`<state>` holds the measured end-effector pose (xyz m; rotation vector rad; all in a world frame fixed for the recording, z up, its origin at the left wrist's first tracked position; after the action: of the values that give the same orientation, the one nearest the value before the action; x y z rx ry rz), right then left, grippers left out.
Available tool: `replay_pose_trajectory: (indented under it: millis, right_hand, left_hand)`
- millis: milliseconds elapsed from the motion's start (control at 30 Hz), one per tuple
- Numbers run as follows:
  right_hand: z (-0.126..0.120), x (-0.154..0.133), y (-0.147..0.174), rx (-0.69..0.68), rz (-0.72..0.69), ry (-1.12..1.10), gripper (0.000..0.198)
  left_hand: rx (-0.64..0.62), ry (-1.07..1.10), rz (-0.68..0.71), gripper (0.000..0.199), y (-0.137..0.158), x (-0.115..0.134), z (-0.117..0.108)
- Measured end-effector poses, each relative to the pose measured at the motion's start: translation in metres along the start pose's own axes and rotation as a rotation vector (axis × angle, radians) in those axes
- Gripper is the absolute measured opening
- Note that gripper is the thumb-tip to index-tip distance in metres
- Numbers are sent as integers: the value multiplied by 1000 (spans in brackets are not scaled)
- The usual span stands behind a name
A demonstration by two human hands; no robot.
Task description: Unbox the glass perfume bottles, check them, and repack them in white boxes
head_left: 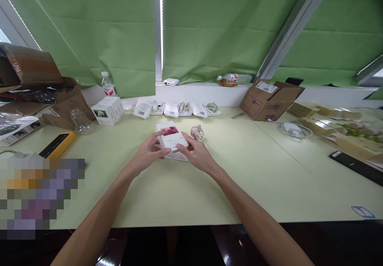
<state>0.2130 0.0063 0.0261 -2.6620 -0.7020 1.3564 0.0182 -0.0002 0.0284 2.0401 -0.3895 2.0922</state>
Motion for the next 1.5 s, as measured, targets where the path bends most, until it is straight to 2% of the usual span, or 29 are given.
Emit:
replay_pose_trajectory:
  millis: [667, 1500]
  right_hand:
    - [0, 3, 0, 9, 14, 13, 54]
    - [0, 3, 0, 9, 14, 6, 51]
  left_hand:
    - [-4, -6, -11, 64, 0, 1, 0]
    - [1, 3, -8, 65, 1, 1, 1]
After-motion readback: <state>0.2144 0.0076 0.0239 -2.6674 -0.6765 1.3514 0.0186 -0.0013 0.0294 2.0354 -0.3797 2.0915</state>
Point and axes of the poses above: each hand's wrist, its own y-axis away from the middle knuckle, its own z-axis out of the palm, x = y × z, the point moved 2 cm from there along -y, towards the middle knuckle, and after that the axes turned 9 degrees about y, right-handed, at the moved point
